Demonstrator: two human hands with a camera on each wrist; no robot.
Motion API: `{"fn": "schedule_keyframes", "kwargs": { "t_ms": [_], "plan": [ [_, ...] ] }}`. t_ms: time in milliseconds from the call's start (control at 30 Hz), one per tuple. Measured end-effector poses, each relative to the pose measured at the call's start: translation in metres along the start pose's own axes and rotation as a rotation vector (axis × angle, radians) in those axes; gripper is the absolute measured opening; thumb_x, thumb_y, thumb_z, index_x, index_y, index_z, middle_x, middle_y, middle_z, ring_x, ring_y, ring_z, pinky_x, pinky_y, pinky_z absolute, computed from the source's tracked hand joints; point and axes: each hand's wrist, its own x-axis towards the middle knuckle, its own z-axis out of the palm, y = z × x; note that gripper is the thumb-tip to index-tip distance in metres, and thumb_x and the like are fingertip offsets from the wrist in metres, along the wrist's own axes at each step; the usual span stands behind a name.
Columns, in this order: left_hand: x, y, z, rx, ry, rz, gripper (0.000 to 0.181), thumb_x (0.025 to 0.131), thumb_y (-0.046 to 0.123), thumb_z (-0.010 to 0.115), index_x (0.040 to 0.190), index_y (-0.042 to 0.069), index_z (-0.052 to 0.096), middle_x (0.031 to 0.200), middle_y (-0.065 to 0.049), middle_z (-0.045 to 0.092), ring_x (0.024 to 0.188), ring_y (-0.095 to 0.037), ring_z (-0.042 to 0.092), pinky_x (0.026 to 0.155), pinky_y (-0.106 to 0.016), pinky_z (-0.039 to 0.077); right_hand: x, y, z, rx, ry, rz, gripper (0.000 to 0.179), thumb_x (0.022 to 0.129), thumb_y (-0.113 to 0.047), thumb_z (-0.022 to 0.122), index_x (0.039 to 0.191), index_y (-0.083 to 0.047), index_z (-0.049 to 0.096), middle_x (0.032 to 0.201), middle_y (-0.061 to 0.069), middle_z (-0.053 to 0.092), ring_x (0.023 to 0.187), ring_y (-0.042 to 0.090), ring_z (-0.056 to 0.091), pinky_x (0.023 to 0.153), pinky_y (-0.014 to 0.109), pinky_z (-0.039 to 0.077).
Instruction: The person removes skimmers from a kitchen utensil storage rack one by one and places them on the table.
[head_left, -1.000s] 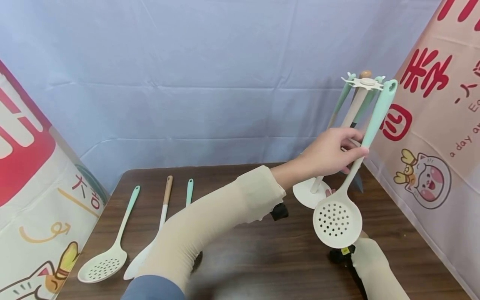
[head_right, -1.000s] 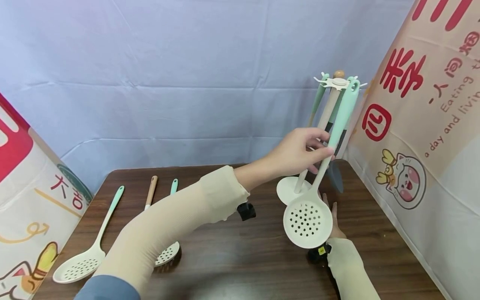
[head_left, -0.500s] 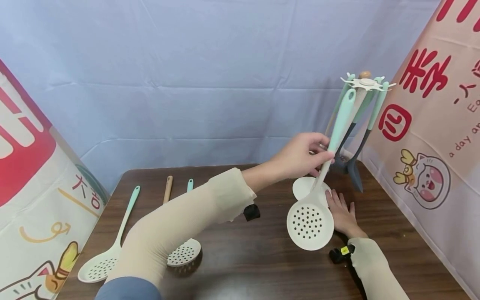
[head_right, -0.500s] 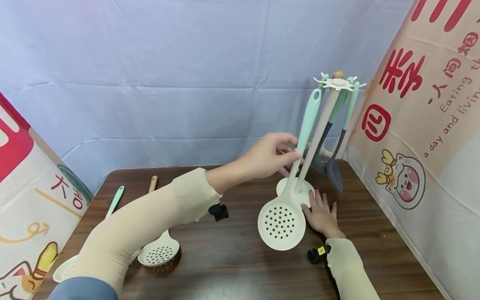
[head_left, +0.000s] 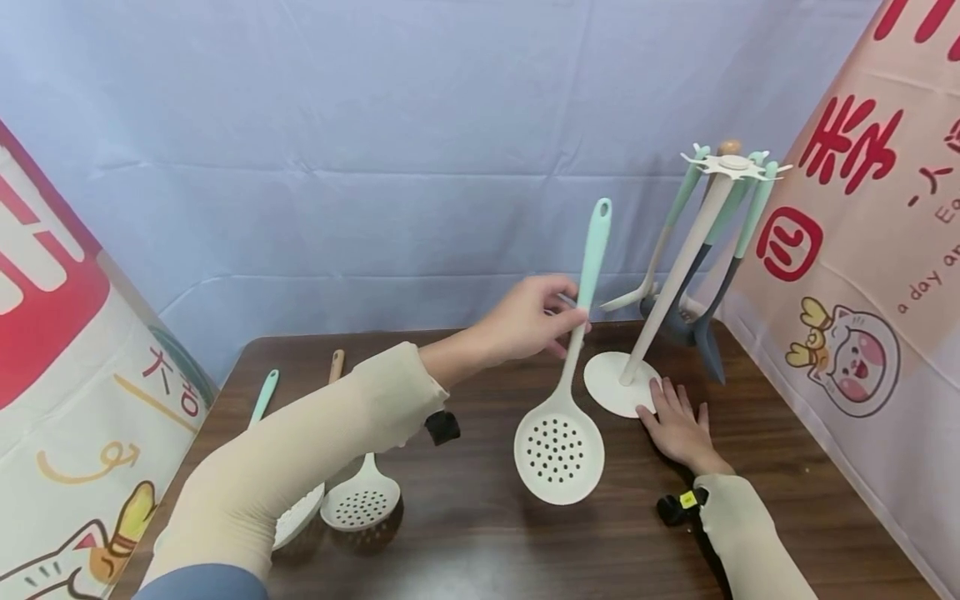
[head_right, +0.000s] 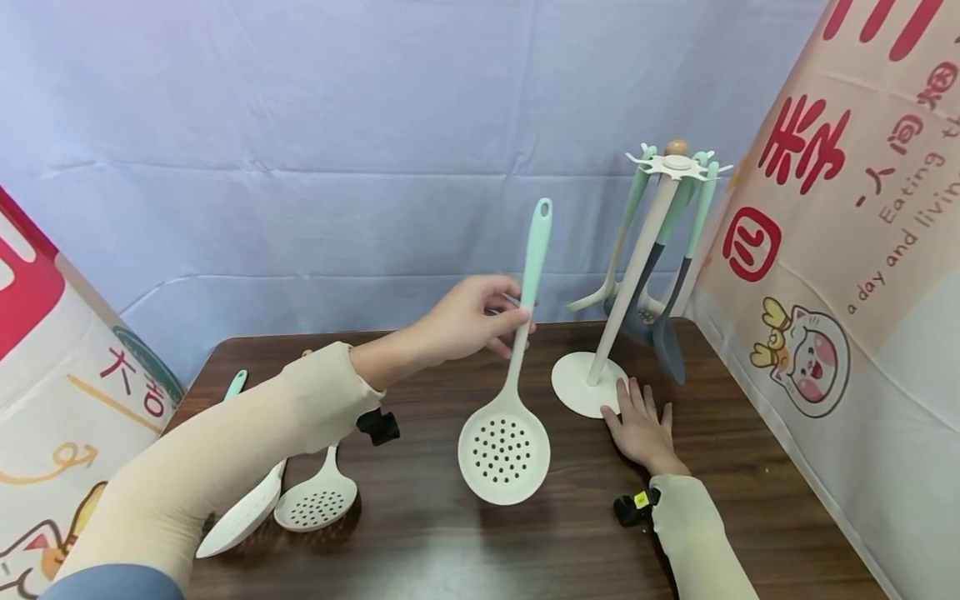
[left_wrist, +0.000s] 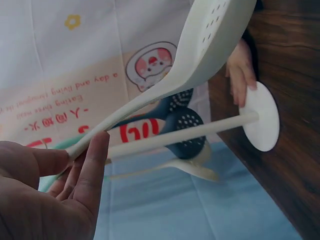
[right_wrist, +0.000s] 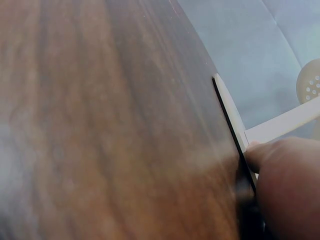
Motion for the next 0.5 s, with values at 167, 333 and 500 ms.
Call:
{"fn": "schedule_keyframes", "kwargs": {
  "t_ms": [167,333,500],
  "plan": [
    [-0.008,-0.011,-0.014,-0.018,0.033,-0.049,0.012,0.103,0.0,0.057,0.111,-0.008,0.06,0.099,-0.021,0.071,0.084,-0.022,0.072,0.07,-0.04,0.062,-0.001,-0.001,-0.001,0.006,-0.007,-0.005,0.077,0.11,-0.05,0.031,0.16,0.005,0.011,0.163,0.033,0.0,0.148,0.056,-0.005,0.108,0.077,-0.013],
    [-0.018,-0.019,-0.025,-0.035,0.053,-0.075,0.014,0.103,0.0,0.056,0.112,-0.009,0.061,0.101,-0.022,0.071,0.086,-0.024,0.072,0.075,-0.043,0.062,-0.001,-0.001,-0.002,-0.002,-0.005,-0.003,0.077,0.11,-0.051,0.031,0.159,0.005,0.011,0.163,0.034,0.001,0.148,0.056,-0.004,0.108,0.077,-0.012],
    [-0.033,-0.031,-0.036,-0.054,0.079,-0.121,0.015,0.104,-0.001,0.055,0.113,-0.011,0.062,0.102,-0.024,0.071,0.087,-0.025,0.074,0.075,-0.042,0.062,-0.001,0.0,-0.002,-0.004,-0.006,0.001,0.078,0.11,-0.051,0.031,0.159,0.006,0.011,0.163,0.034,0.001,0.148,0.056,-0.004,0.108,0.077,-0.013]
  ]
}}
